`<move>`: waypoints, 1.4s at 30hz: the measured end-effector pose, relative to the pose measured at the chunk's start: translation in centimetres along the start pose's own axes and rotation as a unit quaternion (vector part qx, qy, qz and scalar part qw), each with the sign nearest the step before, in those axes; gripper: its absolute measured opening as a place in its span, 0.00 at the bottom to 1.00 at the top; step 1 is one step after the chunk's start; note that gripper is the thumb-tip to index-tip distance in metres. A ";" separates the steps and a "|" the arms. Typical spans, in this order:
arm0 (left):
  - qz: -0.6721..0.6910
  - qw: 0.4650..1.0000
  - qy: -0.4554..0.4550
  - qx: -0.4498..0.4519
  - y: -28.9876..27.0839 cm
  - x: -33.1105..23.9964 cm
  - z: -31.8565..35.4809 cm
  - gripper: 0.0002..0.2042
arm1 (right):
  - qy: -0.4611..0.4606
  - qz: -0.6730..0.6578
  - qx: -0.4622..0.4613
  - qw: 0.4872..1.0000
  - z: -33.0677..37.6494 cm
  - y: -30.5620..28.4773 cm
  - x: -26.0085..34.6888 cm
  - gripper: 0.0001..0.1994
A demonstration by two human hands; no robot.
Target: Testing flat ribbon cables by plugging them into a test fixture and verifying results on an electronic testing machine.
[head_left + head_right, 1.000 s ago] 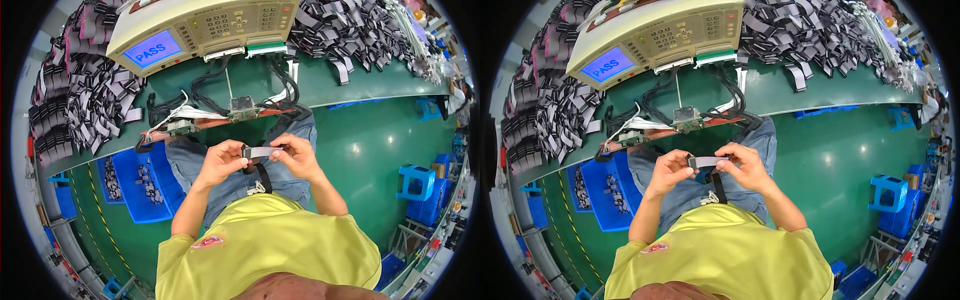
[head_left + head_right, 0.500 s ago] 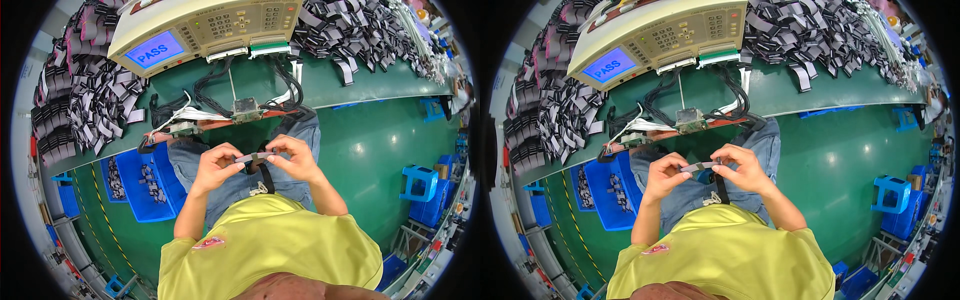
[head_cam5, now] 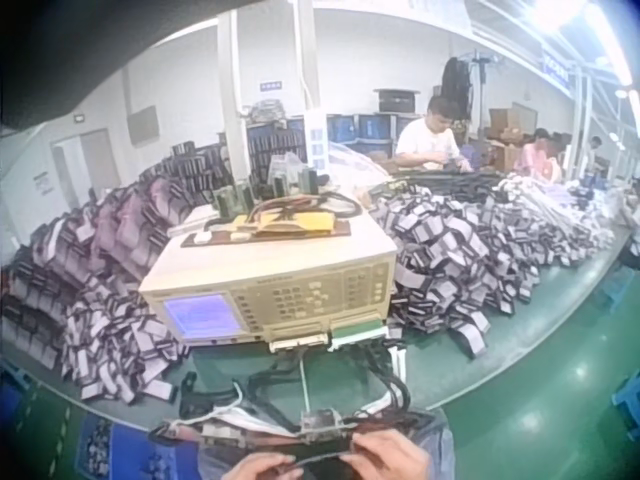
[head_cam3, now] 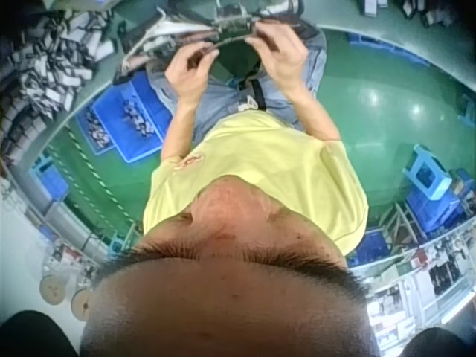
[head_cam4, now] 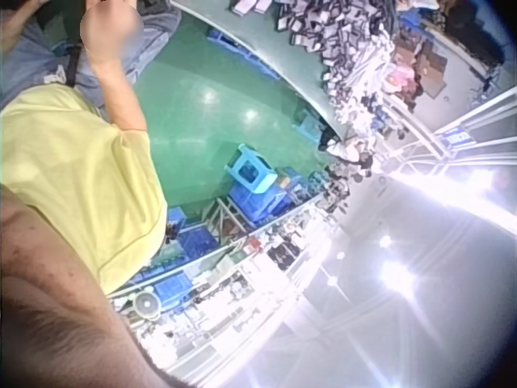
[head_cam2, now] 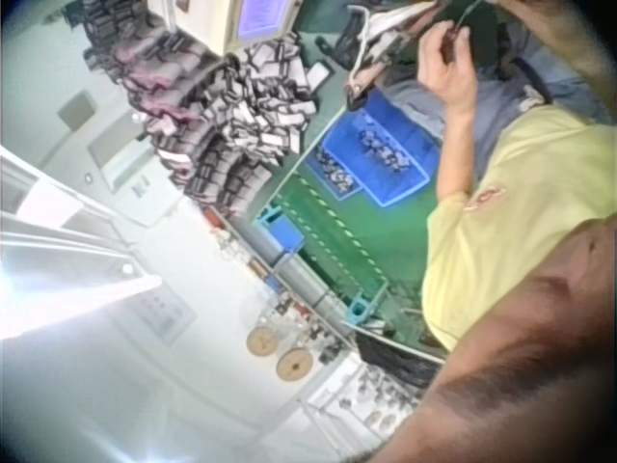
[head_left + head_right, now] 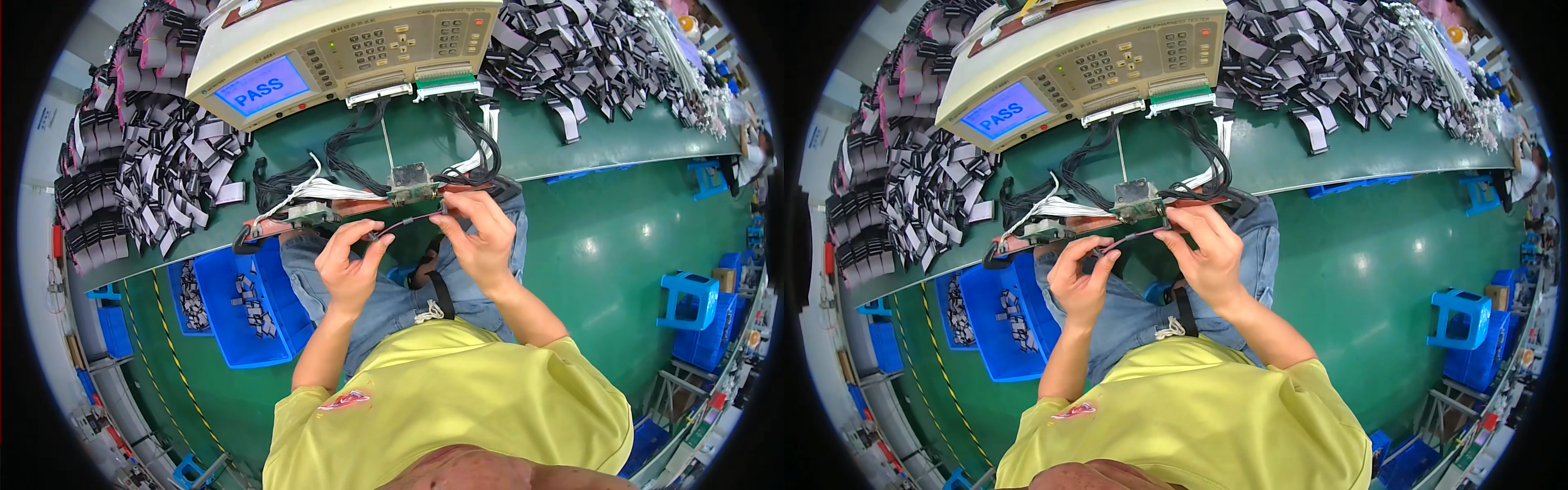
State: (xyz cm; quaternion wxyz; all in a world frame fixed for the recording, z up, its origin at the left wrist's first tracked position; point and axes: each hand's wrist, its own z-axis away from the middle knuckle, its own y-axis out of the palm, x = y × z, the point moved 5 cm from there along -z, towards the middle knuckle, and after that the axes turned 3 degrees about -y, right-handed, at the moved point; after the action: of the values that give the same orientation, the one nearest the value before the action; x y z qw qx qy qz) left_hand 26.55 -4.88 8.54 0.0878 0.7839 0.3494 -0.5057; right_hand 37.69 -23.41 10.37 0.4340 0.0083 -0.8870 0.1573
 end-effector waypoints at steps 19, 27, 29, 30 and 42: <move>-0.012 0.999 -0.037 -0.030 0.2 1.5 -0.2 0.15 | -0.003 0.080 -0.039 0.996 -0.4 1.3 -0.2 0.10; 0.008 0.998 -0.053 -0.026 0.3 2.3 0.1 0.16 | -0.012 0.096 -0.043 0.994 -0.5 1.7 -0.5 0.11; 0.033 0.998 -0.055 -0.019 0.4 2.2 0.4 0.16 | -0.017 0.097 -0.029 0.995 -0.9 1.2 -0.3 0.12; 0.042 0.996 -0.076 -0.017 0.4 2.3 0.5 0.16 | -0.046 0.102 -0.017 0.994 -1.2 1.0 0.1 0.13; 0.025 0.998 0.018 0.056 0.1 -0.1 0.7 0.16 | -0.202 0.111 0.232 0.945 0.0 4.1 3.8 0.13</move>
State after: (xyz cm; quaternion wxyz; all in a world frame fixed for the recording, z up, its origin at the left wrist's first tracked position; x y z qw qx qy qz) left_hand 26.08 -5.29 8.27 0.0497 0.8051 0.3026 -0.5077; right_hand 34.67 -19.05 12.16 0.2115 0.0421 -0.8905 0.4005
